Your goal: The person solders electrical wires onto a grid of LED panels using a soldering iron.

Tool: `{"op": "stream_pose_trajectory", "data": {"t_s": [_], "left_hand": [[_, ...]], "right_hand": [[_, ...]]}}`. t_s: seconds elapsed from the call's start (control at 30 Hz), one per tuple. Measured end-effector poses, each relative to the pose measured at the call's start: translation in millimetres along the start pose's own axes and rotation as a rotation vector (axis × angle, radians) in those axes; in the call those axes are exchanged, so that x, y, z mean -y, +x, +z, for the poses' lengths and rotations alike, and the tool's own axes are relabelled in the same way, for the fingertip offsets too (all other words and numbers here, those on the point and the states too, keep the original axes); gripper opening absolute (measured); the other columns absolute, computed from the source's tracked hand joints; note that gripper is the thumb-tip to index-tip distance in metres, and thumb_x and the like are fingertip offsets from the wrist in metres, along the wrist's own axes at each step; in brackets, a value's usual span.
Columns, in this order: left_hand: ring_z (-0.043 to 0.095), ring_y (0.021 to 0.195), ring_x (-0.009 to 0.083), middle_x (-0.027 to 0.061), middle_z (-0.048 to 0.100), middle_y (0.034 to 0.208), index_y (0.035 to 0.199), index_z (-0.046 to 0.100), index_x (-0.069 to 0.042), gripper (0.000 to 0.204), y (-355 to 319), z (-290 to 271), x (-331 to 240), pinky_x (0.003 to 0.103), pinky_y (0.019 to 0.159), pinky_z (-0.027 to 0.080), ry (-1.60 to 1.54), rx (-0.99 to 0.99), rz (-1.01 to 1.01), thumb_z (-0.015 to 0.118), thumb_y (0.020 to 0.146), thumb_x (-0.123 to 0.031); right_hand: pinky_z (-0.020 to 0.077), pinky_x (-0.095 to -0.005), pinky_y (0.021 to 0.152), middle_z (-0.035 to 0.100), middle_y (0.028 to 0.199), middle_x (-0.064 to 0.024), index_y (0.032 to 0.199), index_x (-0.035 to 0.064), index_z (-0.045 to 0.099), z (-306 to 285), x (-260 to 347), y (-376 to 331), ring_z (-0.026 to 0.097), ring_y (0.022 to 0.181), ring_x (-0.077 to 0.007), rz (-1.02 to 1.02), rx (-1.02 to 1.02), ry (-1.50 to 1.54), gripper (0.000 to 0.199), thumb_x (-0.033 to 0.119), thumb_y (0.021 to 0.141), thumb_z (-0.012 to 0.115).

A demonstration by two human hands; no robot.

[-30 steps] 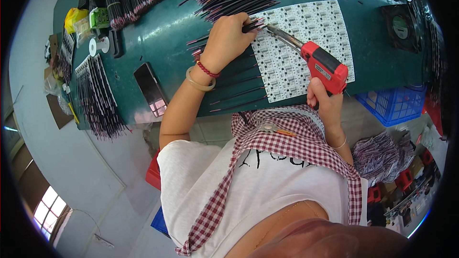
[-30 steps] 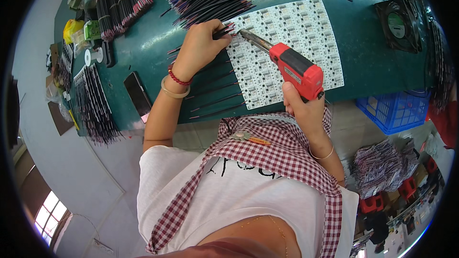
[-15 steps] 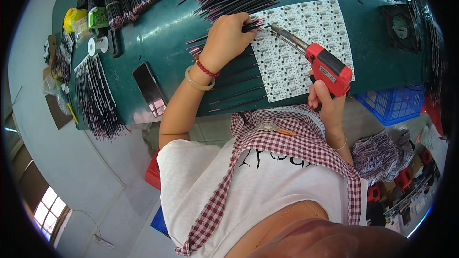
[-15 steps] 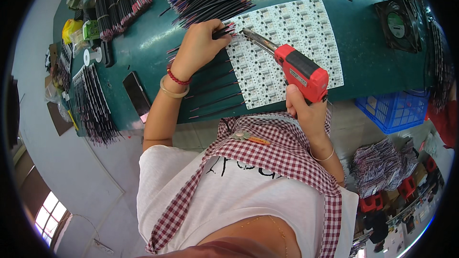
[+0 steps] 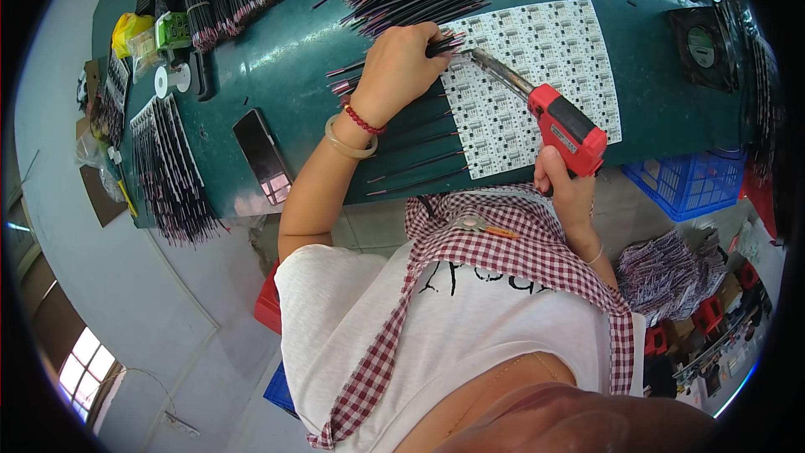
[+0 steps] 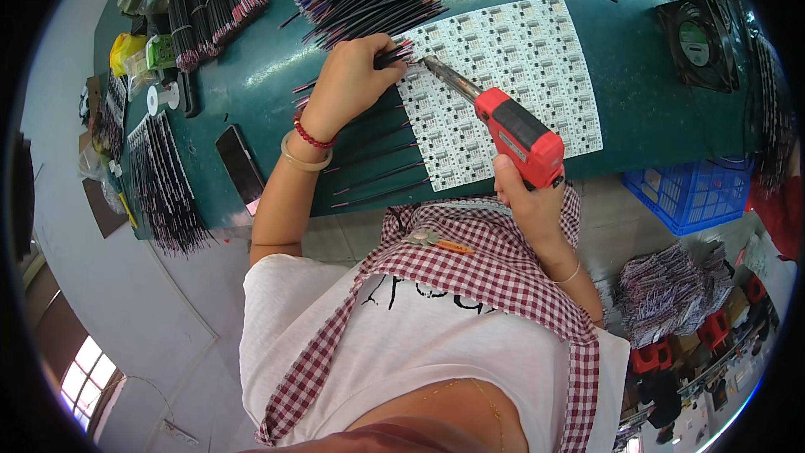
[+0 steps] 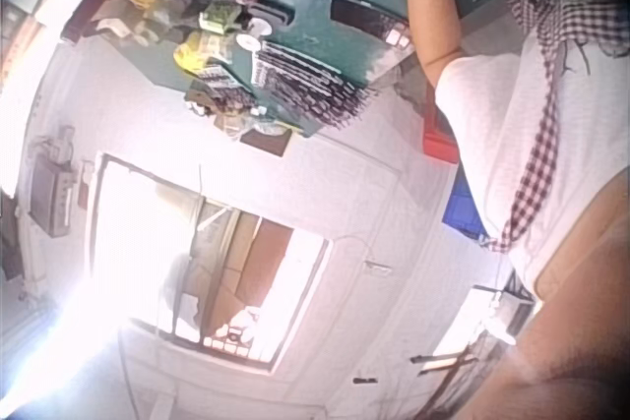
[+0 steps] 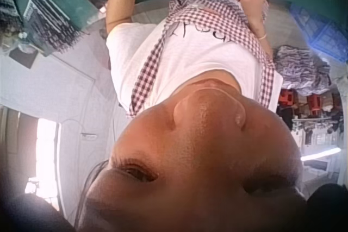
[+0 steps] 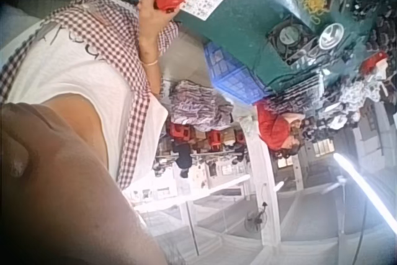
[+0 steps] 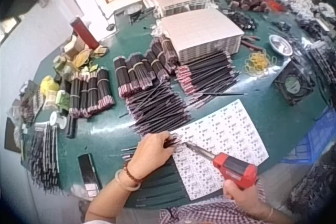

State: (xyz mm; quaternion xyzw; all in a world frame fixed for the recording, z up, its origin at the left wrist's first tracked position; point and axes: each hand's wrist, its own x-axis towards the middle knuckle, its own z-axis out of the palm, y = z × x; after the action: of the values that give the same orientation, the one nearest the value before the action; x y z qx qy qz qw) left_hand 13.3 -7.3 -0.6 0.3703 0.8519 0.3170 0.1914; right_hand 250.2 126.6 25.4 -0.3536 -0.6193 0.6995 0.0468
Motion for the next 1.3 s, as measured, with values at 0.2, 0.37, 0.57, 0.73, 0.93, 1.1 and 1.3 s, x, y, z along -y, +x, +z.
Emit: {"op": "stream_pose_trajectory", "data": {"t_s": [0.2,0.37,0.57,0.73,0.93,1.1,1.3], "left_hand": [[0.054,0.054,0.0319,0.0185,0.056,0.061,0.078,0.060,0.004,0.022,1,-1,-2,0.037,0.055,0.042,0.013,0.006,0.007,0.069,0.074,-0.016],[0.054,0.055,0.0325,0.0187,0.056,0.061,0.079,0.060,0.004,0.022,0,-2,-2,0.037,0.055,0.042,0.012,0.010,-0.008,0.069,0.074,-0.016],[0.054,0.054,0.0321,0.0182,0.056,0.061,0.079,0.060,0.003,0.022,0,-2,-2,0.037,0.055,0.042,0.010,0.015,-0.009,0.069,0.074,-0.016],[0.055,0.056,0.0324,0.0180,0.057,0.062,0.080,0.060,0.003,0.022,-1,0,1,0.037,0.055,0.042,0.009,0.015,-0.012,0.069,0.074,-0.016],[0.056,0.058,0.0348,0.0181,0.058,0.064,0.079,0.059,0.002,0.022,1,-3,-1,0.039,0.057,0.043,0.034,0.027,0.026,0.068,0.075,-0.017],[0.057,0.060,0.0354,0.0172,0.059,0.064,0.078,0.058,0.001,0.021,0,-2,-2,0.039,0.057,0.044,0.056,0.000,0.029,0.067,0.075,-0.018],[0.059,0.062,0.0352,0.0170,0.060,0.065,0.080,0.060,0.000,0.021,0,0,-3,0.040,0.057,0.045,0.084,-0.014,0.002,0.067,0.074,-0.019]], "right_hand": [[0.0349,-0.0201,0.046,0.052,0.061,0.0012,0.099,-0.0013,0.059,-1,-3,-4,0.044,0.049,-0.0041,-0.029,-0.026,0.195,0.017,0.013,0.090,0.056],[0.0349,-0.0198,0.047,0.052,0.062,0.0006,0.108,-0.0041,0.057,-1,0,-5,0.044,0.050,-0.0041,0.002,0.009,0.151,0.024,0.013,0.091,0.054],[0.0355,-0.0200,0.046,0.052,0.062,0.0004,0.106,-0.0041,0.057,1,-4,-4,0.044,0.049,-0.0044,-0.009,0.013,0.150,0.023,0.013,0.091,0.054],[0.0355,-0.0205,0.045,0.052,0.061,0.0006,0.091,-0.0007,0.058,3,-5,-4,0.045,0.048,-0.0046,-0.009,-0.007,0.162,0.015,0.014,0.091,0.056],[0.0356,-0.0210,0.045,0.053,0.060,0.0007,0.076,0.0029,0.056,-2,-15,-5,0.047,0.049,-0.0051,-0.020,0.018,0.083,0.019,0.015,0.091,0.057],[0.0359,-0.0214,0.045,0.053,0.061,0.0006,0.076,0.0030,0.056,-1,-16,-5,0.047,0.049,-0.0054,-0.008,0.015,0.081,0.020,0.016,0.091,0.057],[0.0364,-0.0216,0.047,0.052,0.061,0.0009,0.076,0.0026,0.056,2,-15,-7,0.047,0.051,-0.0055,-0.004,-0.007,0.078,0.020,0.016,0.091,0.057]]}}
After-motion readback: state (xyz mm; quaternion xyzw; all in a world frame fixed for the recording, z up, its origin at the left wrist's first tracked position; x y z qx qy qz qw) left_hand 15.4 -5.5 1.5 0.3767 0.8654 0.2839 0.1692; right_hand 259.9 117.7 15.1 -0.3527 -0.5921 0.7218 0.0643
